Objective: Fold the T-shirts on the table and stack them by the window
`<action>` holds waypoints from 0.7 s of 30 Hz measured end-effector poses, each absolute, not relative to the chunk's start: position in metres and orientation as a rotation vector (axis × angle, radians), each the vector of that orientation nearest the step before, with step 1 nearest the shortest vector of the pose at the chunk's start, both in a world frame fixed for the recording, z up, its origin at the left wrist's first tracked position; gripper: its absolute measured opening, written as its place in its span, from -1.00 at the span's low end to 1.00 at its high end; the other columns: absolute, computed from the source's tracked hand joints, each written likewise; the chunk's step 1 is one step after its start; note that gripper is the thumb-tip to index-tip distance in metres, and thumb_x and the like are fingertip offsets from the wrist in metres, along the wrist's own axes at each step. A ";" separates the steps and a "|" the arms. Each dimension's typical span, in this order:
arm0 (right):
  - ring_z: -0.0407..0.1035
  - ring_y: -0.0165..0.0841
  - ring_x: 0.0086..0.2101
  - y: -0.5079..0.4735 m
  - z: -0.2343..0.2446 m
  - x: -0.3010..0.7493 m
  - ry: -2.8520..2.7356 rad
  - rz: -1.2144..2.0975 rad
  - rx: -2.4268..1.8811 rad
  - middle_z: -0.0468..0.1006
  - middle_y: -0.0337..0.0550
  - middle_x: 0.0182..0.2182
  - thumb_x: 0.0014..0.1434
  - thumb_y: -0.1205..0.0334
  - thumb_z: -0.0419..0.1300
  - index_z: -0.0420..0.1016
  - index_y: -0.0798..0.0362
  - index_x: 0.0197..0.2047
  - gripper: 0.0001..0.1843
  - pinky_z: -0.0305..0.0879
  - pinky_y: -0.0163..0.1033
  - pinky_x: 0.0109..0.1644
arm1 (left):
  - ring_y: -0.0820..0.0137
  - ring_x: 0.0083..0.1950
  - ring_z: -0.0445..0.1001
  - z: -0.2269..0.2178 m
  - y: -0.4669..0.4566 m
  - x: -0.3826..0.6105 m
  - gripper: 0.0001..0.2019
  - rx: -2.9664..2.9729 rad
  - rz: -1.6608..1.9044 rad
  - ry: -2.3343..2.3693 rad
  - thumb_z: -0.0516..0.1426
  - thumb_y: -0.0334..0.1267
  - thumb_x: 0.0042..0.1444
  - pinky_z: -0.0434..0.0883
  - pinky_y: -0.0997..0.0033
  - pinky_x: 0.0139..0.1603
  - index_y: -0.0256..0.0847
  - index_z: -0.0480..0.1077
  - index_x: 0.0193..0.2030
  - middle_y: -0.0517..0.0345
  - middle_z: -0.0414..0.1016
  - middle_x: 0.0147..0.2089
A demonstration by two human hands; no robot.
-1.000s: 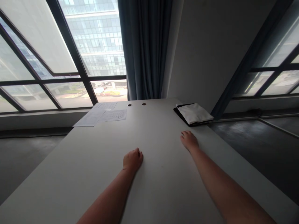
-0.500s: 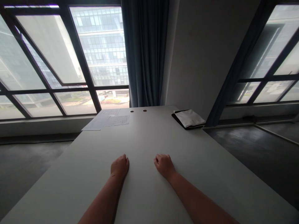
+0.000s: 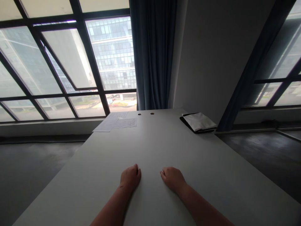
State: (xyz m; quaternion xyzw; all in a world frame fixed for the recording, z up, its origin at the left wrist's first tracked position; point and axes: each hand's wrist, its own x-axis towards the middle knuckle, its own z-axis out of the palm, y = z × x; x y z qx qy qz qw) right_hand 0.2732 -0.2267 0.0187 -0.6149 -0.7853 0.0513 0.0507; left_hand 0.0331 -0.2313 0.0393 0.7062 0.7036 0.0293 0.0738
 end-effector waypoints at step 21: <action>0.49 -0.32 -0.32 -0.232 0.025 0.271 -2.451 0.236 -1.737 0.67 -0.08 -0.31 0.40 0.16 0.09 0.58 0.03 -0.31 -0.69 -0.03 -0.24 -0.31 | 0.21 -0.04 0.62 0.033 -0.229 0.028 -0.77 2.156 0.165 2.057 0.00 -0.13 0.37 0.34 0.32 -0.12 -0.11 0.46 -0.13 0.00 0.67 -0.09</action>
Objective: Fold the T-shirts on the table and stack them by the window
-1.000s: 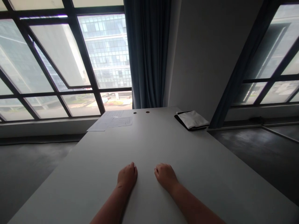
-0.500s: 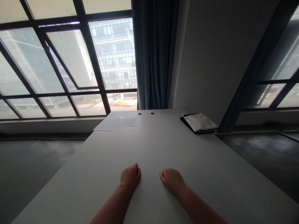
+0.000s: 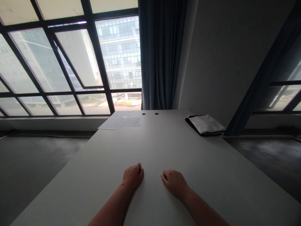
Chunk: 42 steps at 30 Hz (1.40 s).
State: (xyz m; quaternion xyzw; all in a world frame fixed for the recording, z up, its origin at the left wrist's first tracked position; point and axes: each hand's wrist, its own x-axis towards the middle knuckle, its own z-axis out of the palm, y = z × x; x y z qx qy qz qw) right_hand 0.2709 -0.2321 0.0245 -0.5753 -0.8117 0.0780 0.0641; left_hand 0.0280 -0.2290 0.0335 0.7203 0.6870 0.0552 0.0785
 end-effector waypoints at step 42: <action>0.42 -0.37 -0.33 -0.230 0.025 0.272 -2.403 0.309 -1.674 0.64 -0.15 -0.33 0.38 0.17 0.12 0.54 0.03 -0.33 -0.72 -0.08 -0.24 -0.30 | 0.24 -0.07 0.61 0.033 -0.228 0.030 -0.77 2.172 0.151 2.034 -0.01 -0.13 0.37 0.31 0.33 -0.14 -0.09 0.44 -0.14 0.04 0.66 -0.10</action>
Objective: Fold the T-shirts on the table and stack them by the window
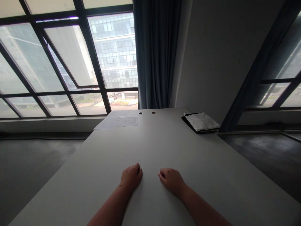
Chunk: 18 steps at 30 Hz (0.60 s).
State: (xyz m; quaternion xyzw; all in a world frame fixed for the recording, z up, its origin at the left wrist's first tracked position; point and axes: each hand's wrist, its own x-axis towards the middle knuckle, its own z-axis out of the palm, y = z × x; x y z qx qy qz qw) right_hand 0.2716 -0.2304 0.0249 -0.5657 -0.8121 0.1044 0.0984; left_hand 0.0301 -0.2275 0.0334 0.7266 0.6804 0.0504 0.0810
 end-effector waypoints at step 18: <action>0.40 -0.38 -0.35 -0.231 0.025 0.272 -2.396 0.320 -1.665 0.64 -0.17 -0.34 0.37 0.15 0.13 0.55 0.03 -0.33 -0.72 -0.12 -0.22 -0.31 | 0.26 -0.05 0.60 0.033 -0.228 0.031 -0.78 2.186 0.156 2.018 0.00 -0.14 0.38 0.30 0.34 -0.11 -0.10 0.43 -0.14 0.04 0.65 -0.09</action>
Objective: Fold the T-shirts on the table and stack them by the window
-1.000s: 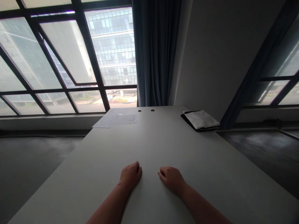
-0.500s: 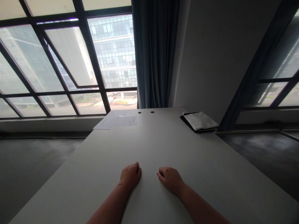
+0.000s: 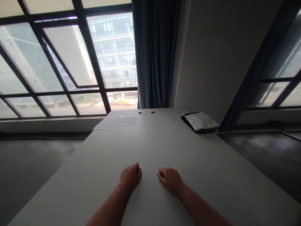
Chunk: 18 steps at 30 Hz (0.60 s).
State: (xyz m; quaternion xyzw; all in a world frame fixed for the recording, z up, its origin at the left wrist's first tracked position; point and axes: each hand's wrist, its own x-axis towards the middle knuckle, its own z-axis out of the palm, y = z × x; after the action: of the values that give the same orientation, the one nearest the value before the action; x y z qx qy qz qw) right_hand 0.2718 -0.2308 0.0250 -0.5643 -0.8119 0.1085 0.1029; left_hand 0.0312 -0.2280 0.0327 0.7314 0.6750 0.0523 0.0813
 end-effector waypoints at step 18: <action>0.40 -0.37 -0.34 -0.231 0.027 0.272 -2.385 0.329 -1.663 0.63 -0.17 -0.34 0.37 0.16 0.13 0.54 0.03 -0.33 -0.73 -0.11 -0.23 -0.30 | 0.24 -0.04 0.61 0.034 -0.228 0.032 -0.79 2.175 0.151 2.025 0.00 -0.13 0.39 0.29 0.32 -0.12 -0.10 0.43 -0.14 0.05 0.66 -0.08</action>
State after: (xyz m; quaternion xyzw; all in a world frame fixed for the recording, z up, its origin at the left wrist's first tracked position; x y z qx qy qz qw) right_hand 0.2718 -0.2314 0.0271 -0.5651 -0.8103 0.1117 0.1075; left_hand 0.0321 -0.2285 0.0340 0.7285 0.6781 0.0507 0.0828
